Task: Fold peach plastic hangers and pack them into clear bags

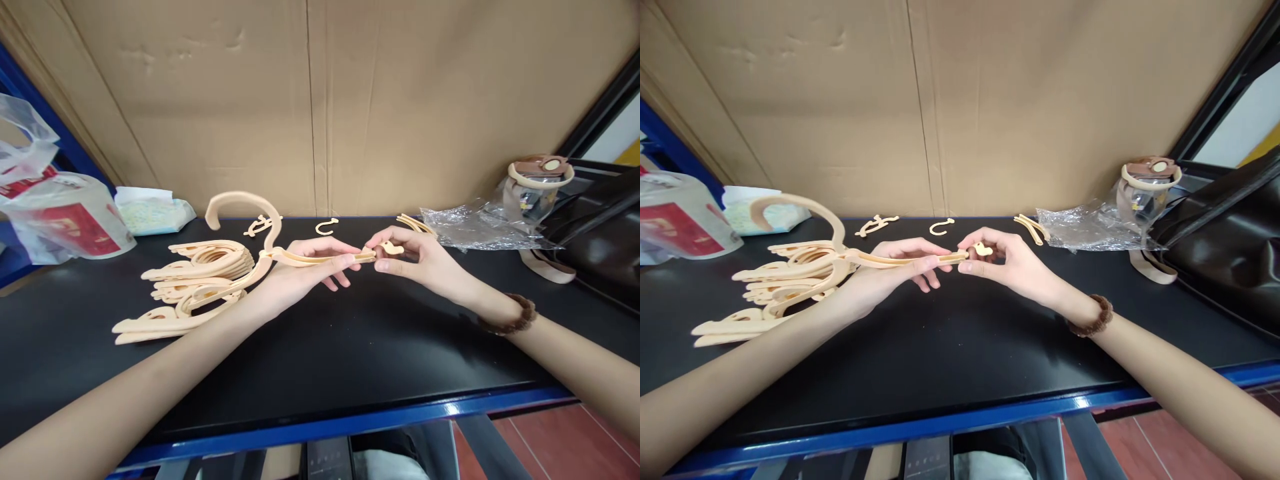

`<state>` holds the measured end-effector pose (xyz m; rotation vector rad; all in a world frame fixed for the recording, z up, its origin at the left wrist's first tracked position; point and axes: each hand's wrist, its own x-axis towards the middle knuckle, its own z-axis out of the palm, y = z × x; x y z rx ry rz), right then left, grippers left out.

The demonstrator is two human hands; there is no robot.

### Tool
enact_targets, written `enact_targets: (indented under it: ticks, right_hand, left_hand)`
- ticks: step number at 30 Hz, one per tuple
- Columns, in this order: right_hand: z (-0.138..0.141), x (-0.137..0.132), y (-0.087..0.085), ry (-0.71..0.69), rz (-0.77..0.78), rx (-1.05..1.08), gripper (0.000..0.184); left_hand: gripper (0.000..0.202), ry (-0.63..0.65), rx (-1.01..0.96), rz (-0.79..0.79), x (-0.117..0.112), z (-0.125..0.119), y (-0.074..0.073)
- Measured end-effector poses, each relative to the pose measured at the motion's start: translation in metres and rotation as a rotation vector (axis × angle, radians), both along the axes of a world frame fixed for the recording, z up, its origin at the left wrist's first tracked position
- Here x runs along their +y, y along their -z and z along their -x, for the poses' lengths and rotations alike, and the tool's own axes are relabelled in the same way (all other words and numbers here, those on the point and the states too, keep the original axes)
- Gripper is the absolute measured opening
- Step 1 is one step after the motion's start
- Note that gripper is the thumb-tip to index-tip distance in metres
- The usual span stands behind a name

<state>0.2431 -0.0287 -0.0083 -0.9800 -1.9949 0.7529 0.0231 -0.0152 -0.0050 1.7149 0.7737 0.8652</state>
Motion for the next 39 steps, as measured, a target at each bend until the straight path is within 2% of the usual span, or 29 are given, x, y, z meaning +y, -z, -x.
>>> enact_targets:
  ticks: [3,6,10,13,22,26,29,32,37,39]
  right_hand:
    - [-0.003,0.002,0.000,0.006,-0.024,0.083,0.030]
    - [-0.004,0.004,0.001,0.044,-0.055,0.142,0.022]
    - [-0.006,0.005,-0.001,0.210,-0.226,0.069,0.020]
    - [-0.007,0.004,-0.004,0.218,-0.288,0.043,0.026]
    - [0.002,-0.002,-0.001,-0.066,0.071,0.093,0.018]
    - [0.001,0.002,0.005,0.001,0.020,0.012,0.018]
    - [-0.001,0.004,0.007,-0.055,0.084,0.123,0.018]
    - [0.000,0.004,0.005,-0.103,0.144,0.167,0.020]
    - [0.000,0.003,0.000,0.005,0.067,-0.002,0.027]
    - [-0.001,0.003,0.000,-0.011,0.085,-0.041,0.036]
  left_hand:
    - [0.023,-0.042,-0.036,0.000,-0.002,0.001,-0.004]
    - [0.020,-0.074,-0.076,0.014,-0.004,0.002,-0.006]
    - [0.020,-0.069,-0.104,0.022,-0.004,0.002,-0.007]
    - [0.020,-0.055,-0.128,0.047,-0.003,0.003,-0.007]
    - [0.028,0.036,-0.134,0.126,-0.002,0.005,-0.002]
    - [0.031,0.001,-0.179,0.199,-0.004,0.002,-0.001]
    - [0.031,-0.022,-0.218,0.260,-0.003,0.001,0.001]
    - [0.029,0.016,-0.266,0.296,-0.003,0.002,0.004]
    - [0.028,0.090,-0.301,0.349,-0.005,0.001,0.008]
    - [0.029,0.109,-0.303,0.356,-0.006,0.000,0.009]
